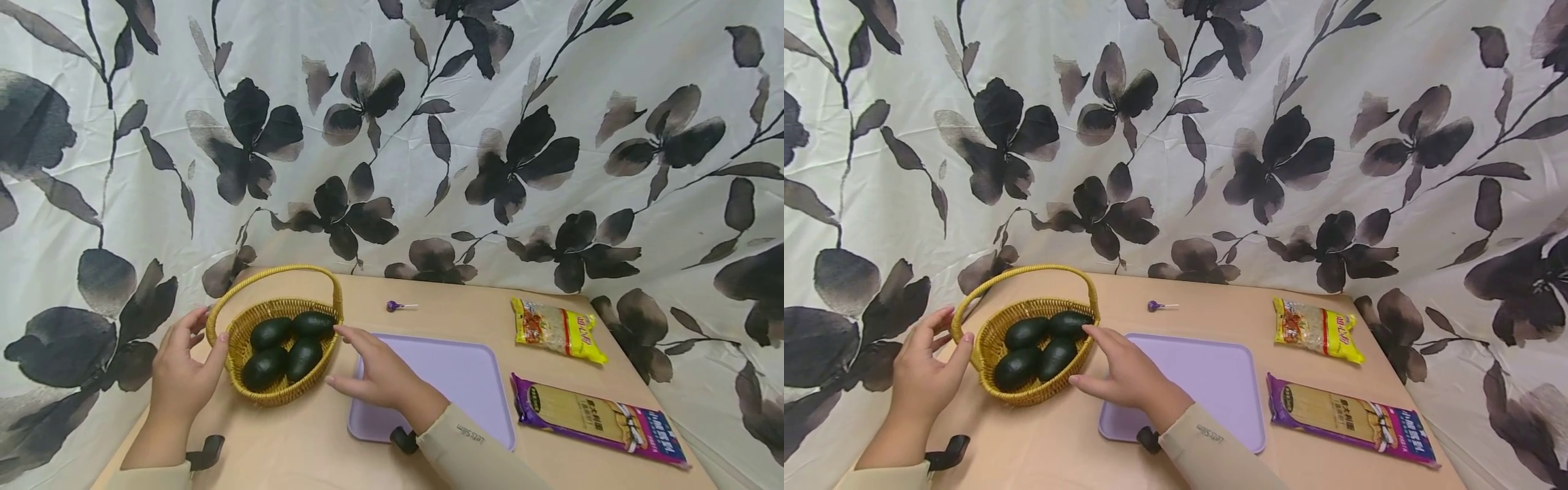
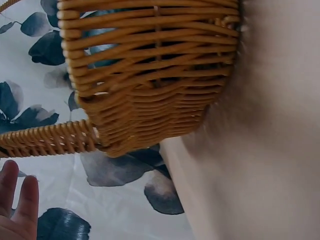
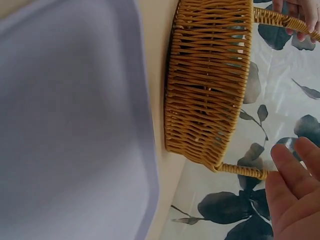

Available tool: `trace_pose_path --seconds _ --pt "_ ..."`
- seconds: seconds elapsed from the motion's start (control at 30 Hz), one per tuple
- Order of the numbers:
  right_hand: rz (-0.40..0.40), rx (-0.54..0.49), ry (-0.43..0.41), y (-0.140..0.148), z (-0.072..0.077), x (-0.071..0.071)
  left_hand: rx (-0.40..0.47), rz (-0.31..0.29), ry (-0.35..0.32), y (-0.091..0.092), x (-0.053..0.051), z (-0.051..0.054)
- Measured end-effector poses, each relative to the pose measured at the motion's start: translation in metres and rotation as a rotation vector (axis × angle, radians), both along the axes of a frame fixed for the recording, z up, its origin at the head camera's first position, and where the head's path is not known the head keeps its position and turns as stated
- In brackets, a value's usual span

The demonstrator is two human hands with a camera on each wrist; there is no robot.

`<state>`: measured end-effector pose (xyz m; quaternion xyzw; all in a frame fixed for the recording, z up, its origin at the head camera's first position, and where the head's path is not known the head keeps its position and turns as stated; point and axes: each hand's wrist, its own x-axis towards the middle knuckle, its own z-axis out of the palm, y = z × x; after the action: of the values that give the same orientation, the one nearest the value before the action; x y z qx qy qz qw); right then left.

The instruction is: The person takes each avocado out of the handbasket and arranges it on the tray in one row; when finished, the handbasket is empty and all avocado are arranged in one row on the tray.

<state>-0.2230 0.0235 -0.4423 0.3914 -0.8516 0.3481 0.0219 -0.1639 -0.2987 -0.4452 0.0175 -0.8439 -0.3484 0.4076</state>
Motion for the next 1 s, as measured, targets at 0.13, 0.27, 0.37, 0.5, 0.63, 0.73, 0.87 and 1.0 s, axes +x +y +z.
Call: trace_pose_path --seconds 0.13,0.27,0.37,0.5,0.63,0.73,0.87,1.0 --pt "-0.008 0.017 -0.027 -0.011 0.000 -0.006 0.005 0.001 -0.004 -0.002 0.000 -0.006" --pt "0.009 0.026 -0.026 -0.022 -0.001 -0.012 0.012 0.011 -0.036 -0.002 0.001 -0.010" --pt "0.014 0.032 -0.004 -0.029 -0.002 -0.015 0.007 0.018 -0.076 -0.002 0.003 -0.012" --pt "0.007 0.058 0.007 -0.037 -0.003 -0.020 -0.002 0.005 -0.090 -0.003 0.003 -0.013" --pt "0.011 0.098 0.002 -0.046 -0.002 -0.024 0.002 -0.004 -0.085 -0.005 0.003 -0.018" --pt "0.012 0.135 0.013 -0.054 0.000 -0.027 0.016 0.009 -0.112 -0.005 0.003 -0.021" --pt "0.006 0.188 0.029 -0.063 0.002 -0.029 0.037 0.015 -0.138 -0.005 0.004 -0.025" --pt "0.003 0.235 0.050 -0.072 0.002 -0.032 0.045 -0.001 -0.136 -0.005 0.004 -0.028"
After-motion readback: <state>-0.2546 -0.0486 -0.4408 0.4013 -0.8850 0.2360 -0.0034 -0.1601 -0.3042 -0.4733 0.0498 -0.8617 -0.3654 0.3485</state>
